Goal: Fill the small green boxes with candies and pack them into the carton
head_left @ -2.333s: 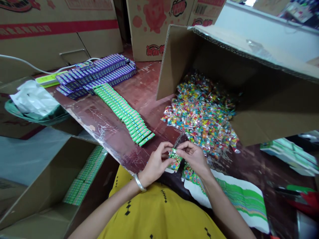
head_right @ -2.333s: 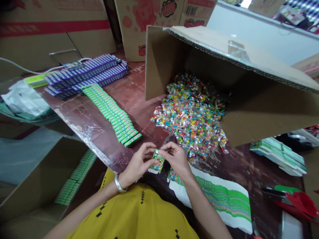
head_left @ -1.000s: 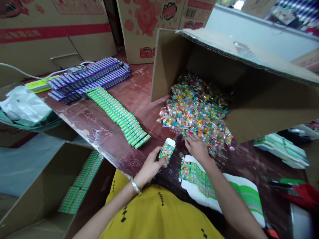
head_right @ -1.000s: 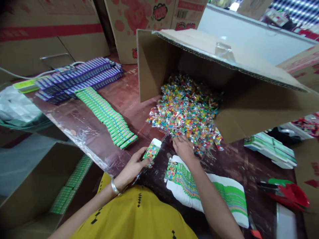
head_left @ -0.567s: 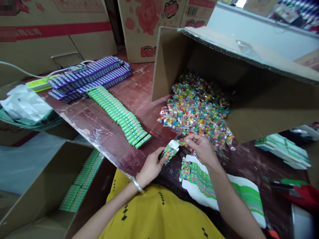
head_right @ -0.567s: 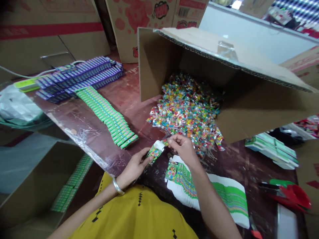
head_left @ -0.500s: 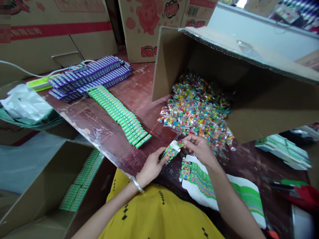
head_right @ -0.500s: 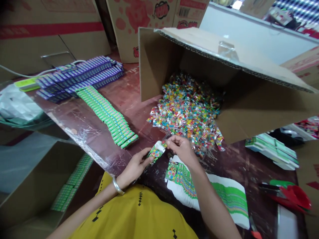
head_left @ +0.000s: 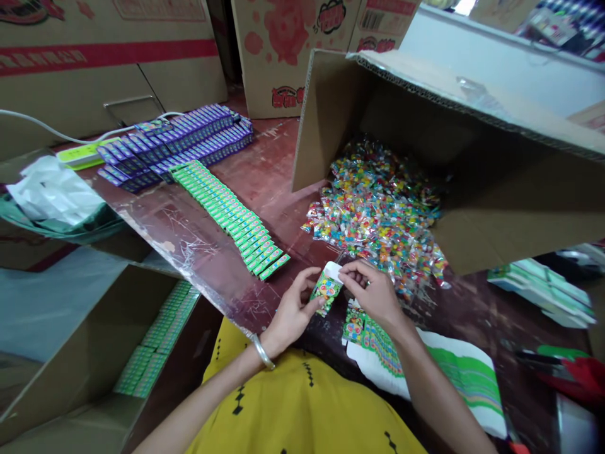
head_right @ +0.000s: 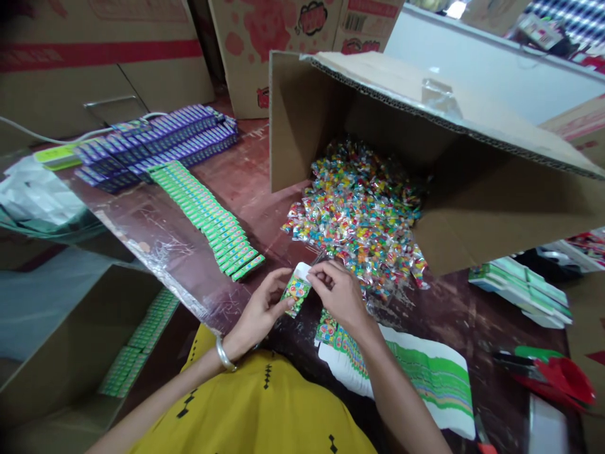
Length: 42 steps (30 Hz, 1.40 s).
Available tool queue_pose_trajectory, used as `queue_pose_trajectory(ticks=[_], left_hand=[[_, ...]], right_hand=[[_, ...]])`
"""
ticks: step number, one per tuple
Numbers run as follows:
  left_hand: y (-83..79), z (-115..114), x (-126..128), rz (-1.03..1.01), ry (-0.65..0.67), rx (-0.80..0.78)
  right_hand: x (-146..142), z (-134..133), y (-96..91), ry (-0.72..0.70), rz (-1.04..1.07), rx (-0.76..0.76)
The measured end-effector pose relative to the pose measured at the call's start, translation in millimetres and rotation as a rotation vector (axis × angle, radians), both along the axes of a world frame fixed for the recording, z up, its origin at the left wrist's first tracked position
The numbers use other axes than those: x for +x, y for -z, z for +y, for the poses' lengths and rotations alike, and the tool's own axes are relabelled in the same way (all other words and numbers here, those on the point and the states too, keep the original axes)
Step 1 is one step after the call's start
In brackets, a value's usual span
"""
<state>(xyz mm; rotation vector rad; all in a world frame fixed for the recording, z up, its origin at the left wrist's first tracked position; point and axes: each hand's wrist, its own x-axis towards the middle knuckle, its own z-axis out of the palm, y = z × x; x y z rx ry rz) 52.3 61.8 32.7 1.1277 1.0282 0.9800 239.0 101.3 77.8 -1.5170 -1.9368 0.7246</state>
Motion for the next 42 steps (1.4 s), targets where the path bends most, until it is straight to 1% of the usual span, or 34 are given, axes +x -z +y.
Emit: queue_pose_trajectory(ticks=[3,5,7,9,11,17,20,23,25,27,29,35,40,42], left_hand=[[-5.9,-0.1,0.3,-0.038,-0.016,-0.001],[-7.7,0.1,1.5,-0.082,-0.011,0.012],[-6.9,0.2,3.1,-0.131,0.011,0.014],[-4.4,-0.4,4.5,-0.162,0.037,0.003],[-1.7,-1.4,5.3,-0.169,0.053,-0.012],[-0.9,-2.8,5.6,-0.215,0.048,-0.036],[-3.5,-2.4,6.1,-0.253,0.022,-0.028],[-4.7,-2.8,7.0,-0.285,-0.011,-0.063],[-4.2,-3.7,7.4,-0.285,-0.033,-0.085],[-3.2,-4.7,7.4,-0.268,-0.047,-0.082],[-2.4,-5.4,6.5,-0.241,-0.042,-0.064],[-3.5,-5.9,-0.3,-0.094,0.016,0.017],[-5.9,-6.5,-3.6,-0.038,0.072,0.042],[-6.7,-6.6,-3.9,-0.031,0.089,0.044]], right_hand=[[1.9,-4.9,2.6,-0.029,0.135,-0.023],[-0.2,-10.4,10.7,-0.030,0.245,-0.100],[-5.1,-16.8,21.3,0.008,0.356,-0.168],[-10.9,-22.3,30.5,0.064,0.437,-0.172],[-15.6,-25.3,35.4,0.086,0.464,-0.140],[-19.9,-23.3,33.1,0.043,0.421,-0.094],[-23.6,-24.3,32.7,0.099,0.482,-0.050],[-27.7,-24.9,31.7,0.178,0.573,-0.015],[-28.5,-23.2,29.8,0.144,0.572,-0.005],[-27.8,-19.9,28.1,0.067,0.548,-0.016],[-26.4,-16.1,27.4,0.028,0.544,-0.064],[-18.3,-6.9,29.5,0.048,0.568,-0.340],[-8.8,-0.6,31.5,0.034,0.600,-0.416],[-7.8,0.2,31.8,0.028,0.582,-0.419]])
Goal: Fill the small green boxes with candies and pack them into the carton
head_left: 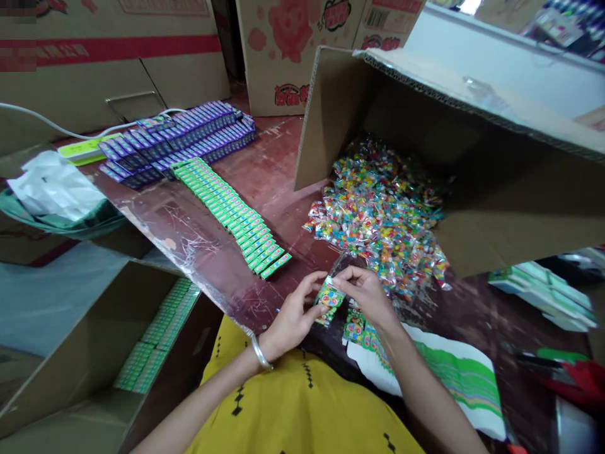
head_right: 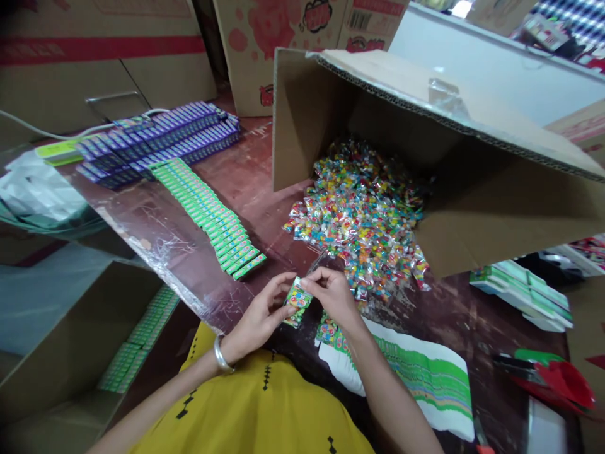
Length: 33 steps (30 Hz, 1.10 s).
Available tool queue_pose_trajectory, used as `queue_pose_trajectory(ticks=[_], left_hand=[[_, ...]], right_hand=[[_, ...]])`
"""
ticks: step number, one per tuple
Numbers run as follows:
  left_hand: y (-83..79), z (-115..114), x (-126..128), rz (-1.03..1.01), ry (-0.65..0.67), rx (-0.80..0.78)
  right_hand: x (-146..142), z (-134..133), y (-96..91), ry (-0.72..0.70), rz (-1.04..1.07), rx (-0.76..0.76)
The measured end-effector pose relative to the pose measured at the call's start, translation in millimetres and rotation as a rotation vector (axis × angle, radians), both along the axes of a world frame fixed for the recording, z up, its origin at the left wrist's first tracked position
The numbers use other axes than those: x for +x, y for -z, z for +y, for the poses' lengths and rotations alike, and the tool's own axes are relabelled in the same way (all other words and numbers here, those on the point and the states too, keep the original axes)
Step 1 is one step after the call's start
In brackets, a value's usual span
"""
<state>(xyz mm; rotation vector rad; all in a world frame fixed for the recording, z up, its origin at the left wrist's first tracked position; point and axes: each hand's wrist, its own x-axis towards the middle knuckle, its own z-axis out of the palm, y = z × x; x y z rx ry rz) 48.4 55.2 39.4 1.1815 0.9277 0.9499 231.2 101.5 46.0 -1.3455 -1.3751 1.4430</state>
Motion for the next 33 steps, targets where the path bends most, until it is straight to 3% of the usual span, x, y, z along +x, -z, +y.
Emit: queue_pose_trajectory(ticks=[6,12,16,20,25,29,33], left_hand=[[2.9,1.3,0.2,-0.027,-0.030,-0.019],[11.7,6.2,0.3,-0.074,-0.159,-0.041],[16.0,5.1,1.9,0.065,-0.191,0.017],[17.0,0.5,-3.6,0.352,-0.230,0.174],[19.1,-8.9,-36.7,0.694,-0.395,0.369],[27.6,-13.3,-73.3,0.826,-0.517,0.395],[40.0,-11.3,-99.1,0.911,-0.486,0.429]], right_hand=[[-5.7,-9.7,-7.3,-0.022,-0.211,0.256],[-9.2,-24.4,-14.2,-0.318,-0.567,0.429],[-14.8,-27.9,-8.5,-0.385,-0.821,0.537],[-31.4,-26.8,4.5,-0.347,-0.867,0.591],[-58.7,-15.7,28.5,-0.150,-0.723,0.553],[-78.9,-3.0,44.6,-0.066,-0.699,0.566],[-95.8,2.0,54.9,-0.087,-0.752,0.596]])
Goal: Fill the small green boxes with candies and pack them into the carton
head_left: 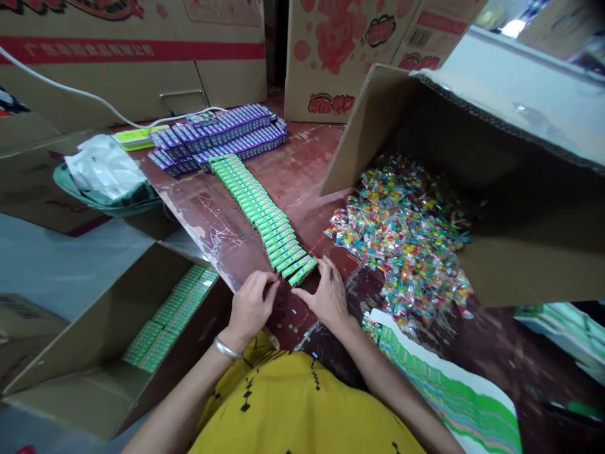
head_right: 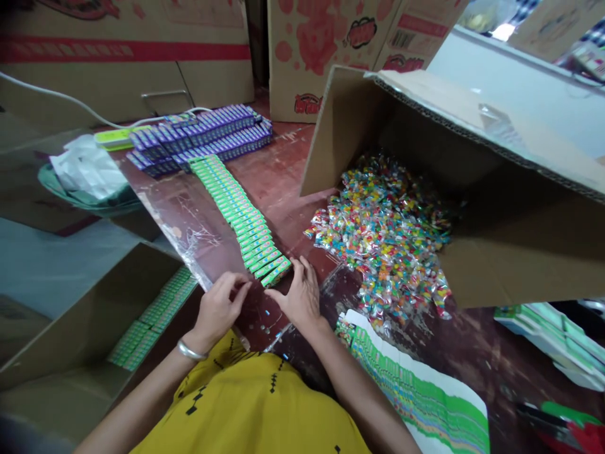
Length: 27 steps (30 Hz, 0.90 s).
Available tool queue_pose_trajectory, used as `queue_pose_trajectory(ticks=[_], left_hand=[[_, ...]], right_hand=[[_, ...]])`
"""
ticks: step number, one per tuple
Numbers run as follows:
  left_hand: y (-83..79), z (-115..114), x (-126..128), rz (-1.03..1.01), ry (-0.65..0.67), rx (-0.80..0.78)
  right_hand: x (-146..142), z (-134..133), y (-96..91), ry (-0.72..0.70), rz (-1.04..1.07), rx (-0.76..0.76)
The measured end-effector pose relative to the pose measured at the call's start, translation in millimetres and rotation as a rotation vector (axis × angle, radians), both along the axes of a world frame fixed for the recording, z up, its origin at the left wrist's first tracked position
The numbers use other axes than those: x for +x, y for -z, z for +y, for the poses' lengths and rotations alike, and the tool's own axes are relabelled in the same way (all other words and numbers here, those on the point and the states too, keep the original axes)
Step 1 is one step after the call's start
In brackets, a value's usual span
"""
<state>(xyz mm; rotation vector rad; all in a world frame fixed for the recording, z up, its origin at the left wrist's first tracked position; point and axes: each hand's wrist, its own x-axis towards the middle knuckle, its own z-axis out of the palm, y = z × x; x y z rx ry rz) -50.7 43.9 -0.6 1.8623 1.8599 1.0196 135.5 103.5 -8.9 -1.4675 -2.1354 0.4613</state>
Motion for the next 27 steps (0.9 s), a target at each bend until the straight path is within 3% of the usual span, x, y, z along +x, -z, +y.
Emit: queue_pose_trajectory(ticks=[8,13,19,23,27], left_hand=[[19.8,0.9,-14.8,0.041,0.153,-0.018],[21.4,10.5,-17.3,0.042,0.199,-0.030],[19.2,22.7,-22.5,-0.036,0.257,-0.051],[14.2,16.9,-26.9,-0.134,0.226,-0.070],[11.4,7.3,-23.6,-0.194,0.129,-0.090]], right_hand=[[-5.3,0.4,3.3,-0.068,0.034,-0.078],[-3.7,5.3,4.2,-0.140,0.055,-0.165],[-11.5,4.4,4.5,-0.108,0.053,-0.195],[0.0,8.7,-5.6,-0.168,0.112,-0.280],[15.5,36.5,-17.1,-0.187,0.409,-0.342]])
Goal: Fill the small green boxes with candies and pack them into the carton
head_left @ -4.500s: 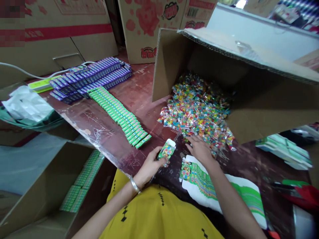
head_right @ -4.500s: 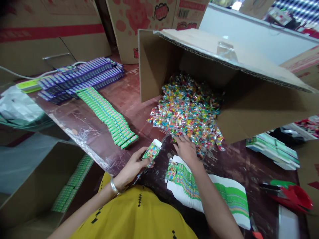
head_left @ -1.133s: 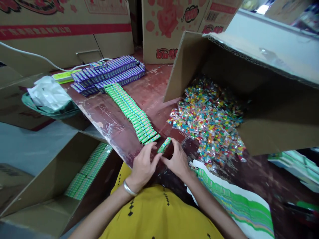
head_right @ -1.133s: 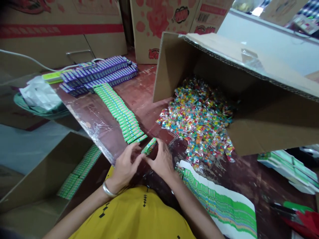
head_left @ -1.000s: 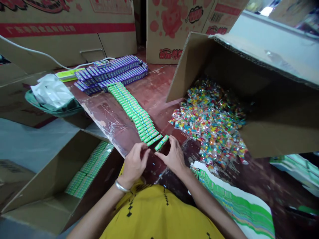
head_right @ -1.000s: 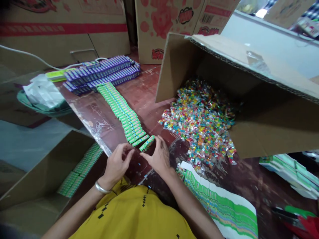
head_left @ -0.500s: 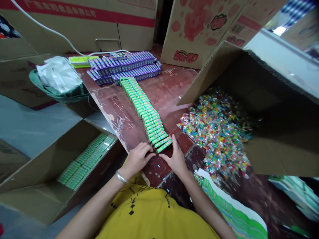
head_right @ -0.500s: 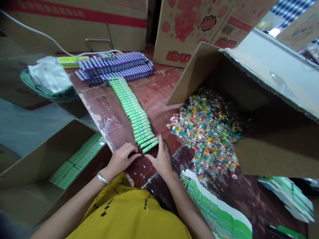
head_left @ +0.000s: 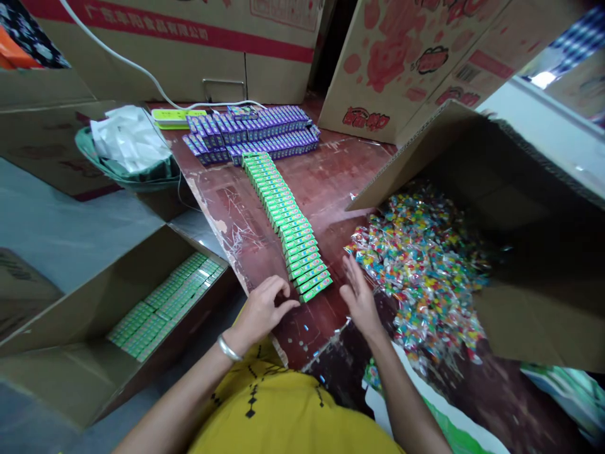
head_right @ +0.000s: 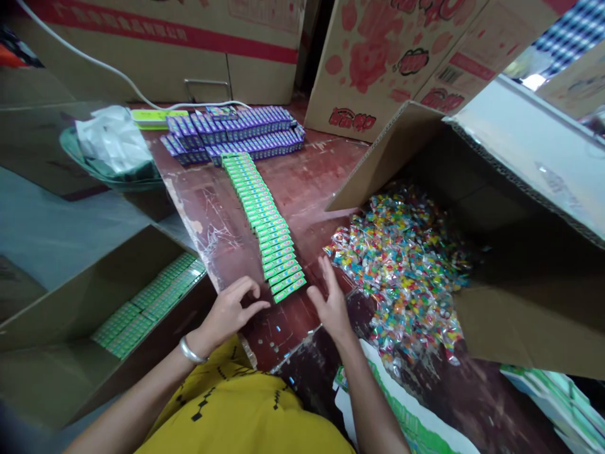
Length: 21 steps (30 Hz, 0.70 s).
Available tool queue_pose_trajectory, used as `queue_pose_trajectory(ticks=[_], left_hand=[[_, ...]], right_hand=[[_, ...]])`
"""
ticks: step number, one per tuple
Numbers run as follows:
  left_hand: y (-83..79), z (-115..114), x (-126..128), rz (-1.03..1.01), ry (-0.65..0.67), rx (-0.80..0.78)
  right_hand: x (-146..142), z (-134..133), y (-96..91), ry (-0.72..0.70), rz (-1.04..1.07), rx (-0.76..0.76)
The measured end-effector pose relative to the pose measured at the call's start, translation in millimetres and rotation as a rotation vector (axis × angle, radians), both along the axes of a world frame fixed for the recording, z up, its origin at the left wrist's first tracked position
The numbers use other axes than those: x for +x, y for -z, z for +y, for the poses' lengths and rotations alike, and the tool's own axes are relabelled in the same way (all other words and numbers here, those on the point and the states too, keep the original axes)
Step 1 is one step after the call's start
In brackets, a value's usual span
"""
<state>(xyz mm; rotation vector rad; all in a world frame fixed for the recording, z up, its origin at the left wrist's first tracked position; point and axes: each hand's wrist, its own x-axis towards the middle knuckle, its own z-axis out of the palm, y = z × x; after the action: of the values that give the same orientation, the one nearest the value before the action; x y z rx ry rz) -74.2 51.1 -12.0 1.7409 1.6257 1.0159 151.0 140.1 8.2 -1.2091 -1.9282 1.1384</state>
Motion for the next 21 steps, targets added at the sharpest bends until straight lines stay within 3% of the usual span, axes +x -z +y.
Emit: queue_pose_trajectory(ticks=[4,7,11,14,17,21], left_hand=[[-2.8,3.1,2.8,0.100,0.067,-0.031],[-8.2,11.8,-6.2,0.118,0.040,-0.017],[-9.3,17.1,-16.7,0.157,-0.066,-0.001],[-2.0,13.0,-5.6,0.188,-0.079,-0.011],[4.6,9.4,16.5,0.078,-0.128,-0.010],[4.7,21.1,40.8,-0.207,-0.343,-0.011]], right_hand=[[-9.4,39.7,0.8,-0.062,0.174,-0.074],[-29.0,60.8,7.5,-0.091,0.208,-0.153],[-50.5,69.9,14.9,-0.126,0.288,-0.231],[-58.2,68.9,17.4,-0.184,0.375,-0.266],[-61.8,68.0,17.3,-0.213,0.428,-0.281],[-64.1,67.6,14.7,-0.204,0.372,-0.280]])
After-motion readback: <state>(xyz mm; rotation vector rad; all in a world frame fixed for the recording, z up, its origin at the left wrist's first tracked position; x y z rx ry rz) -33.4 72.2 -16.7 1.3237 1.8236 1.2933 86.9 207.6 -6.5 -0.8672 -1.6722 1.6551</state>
